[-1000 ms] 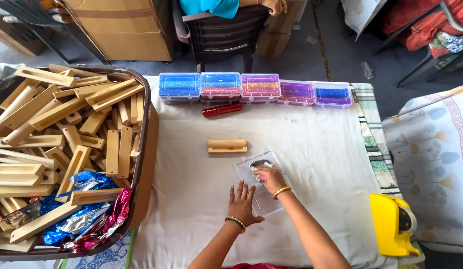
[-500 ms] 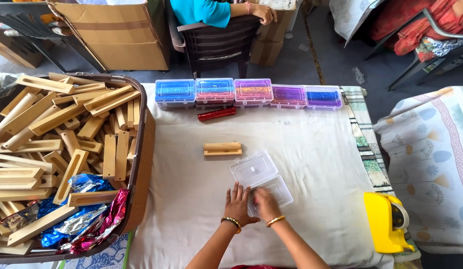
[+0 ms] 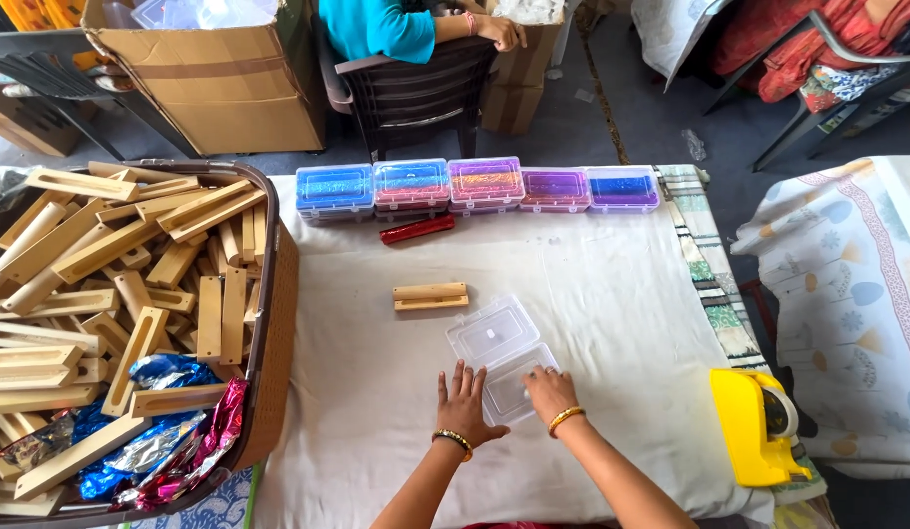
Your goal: The recorder is assembling small parts, putting them into plastic boxes and rolling a wooden rod.
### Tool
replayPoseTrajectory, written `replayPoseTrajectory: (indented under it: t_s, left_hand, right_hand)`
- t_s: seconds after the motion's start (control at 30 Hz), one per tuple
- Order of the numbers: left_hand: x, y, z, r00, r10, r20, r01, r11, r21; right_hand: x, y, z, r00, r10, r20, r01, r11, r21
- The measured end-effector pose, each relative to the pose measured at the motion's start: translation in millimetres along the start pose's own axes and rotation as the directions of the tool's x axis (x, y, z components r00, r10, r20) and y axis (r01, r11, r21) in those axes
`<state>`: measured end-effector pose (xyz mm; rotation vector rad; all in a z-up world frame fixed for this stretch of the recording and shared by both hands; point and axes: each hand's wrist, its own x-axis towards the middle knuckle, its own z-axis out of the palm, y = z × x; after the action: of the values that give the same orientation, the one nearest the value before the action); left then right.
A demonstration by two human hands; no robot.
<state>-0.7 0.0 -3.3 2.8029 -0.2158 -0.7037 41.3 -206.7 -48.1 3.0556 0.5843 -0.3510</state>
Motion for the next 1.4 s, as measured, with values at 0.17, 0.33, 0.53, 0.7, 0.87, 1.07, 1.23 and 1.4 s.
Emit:
replayPoseTrajectory:
  t_s: [0.17, 0.33, 0.53, 0.7, 0.87, 1.07, 1.23, 1.4]
  left_hand:
    - [0.6, -0.8, -3.5, 1.000, 0.008, 0.010, -0.008, 1.000, -0.012]
    - [5.1, -2.3, 0.0, 1.000, 0.013, 0.017, -0.013, 1.000, -0.021]
    - [5.1, -4.1, -2.9, 1.000, 0.019, 0.025, -0.018, 0.998, -0.053]
    - [7.1, -2.0, -2.9, 1.000, 0.006, 0.022, -0.004, 0.997, -0.076]
    - [0.7, 1.2, -5.9, 1.000, -0.012, 0.026, 0.014, 0.996, -0.092]
    - [3.1, 2.3, -6.4, 1.000, -0.018, 0.023, 0.020, 0.995, -0.099]
    - [3.7, 1.5, -6.5, 1.000, -0.012, 0.024, 0.014, 0.996, -0.083]
    - [-3.3, 4.7, -8.3, 0.999, -0.032, 0.032, 0.033, 0.998, -0.050]
  right_hand:
    - [-3.0, -39.6, 4.0, 0.995, -0.103, -0.013, 0.102, 0.942, 0.320]
    - [7.5, -36.7, 20.0, 0.960, -0.160, -0.230, 0.247, 0.873, 0.422]
    - [20.3, -12.7, 18.8, 0.891, 0.172, -0.419, 0.003, 0.923, 0.385]
    - [24.7, -57.1, 53.8, 0.911, 0.123, -0.394, 0.075, 0.890, 0.450]
    - [0.0, -40.3, 0.6, 0.962, -0.181, -0.202, 0.252, 0.875, 0.413]
    - [-0.1, -5.8, -20.7, 0.986, -0.017, -0.167, 0.055, 0.973, 0.226]
    - [10.4, -20.7, 27.1, 0.858, -0.248, -0.449, 0.372, 0.904, 0.211]
    - [14.5, -2.3, 29.9, 0.961, -0.167, -0.221, 0.209, 0.962, 0.178]
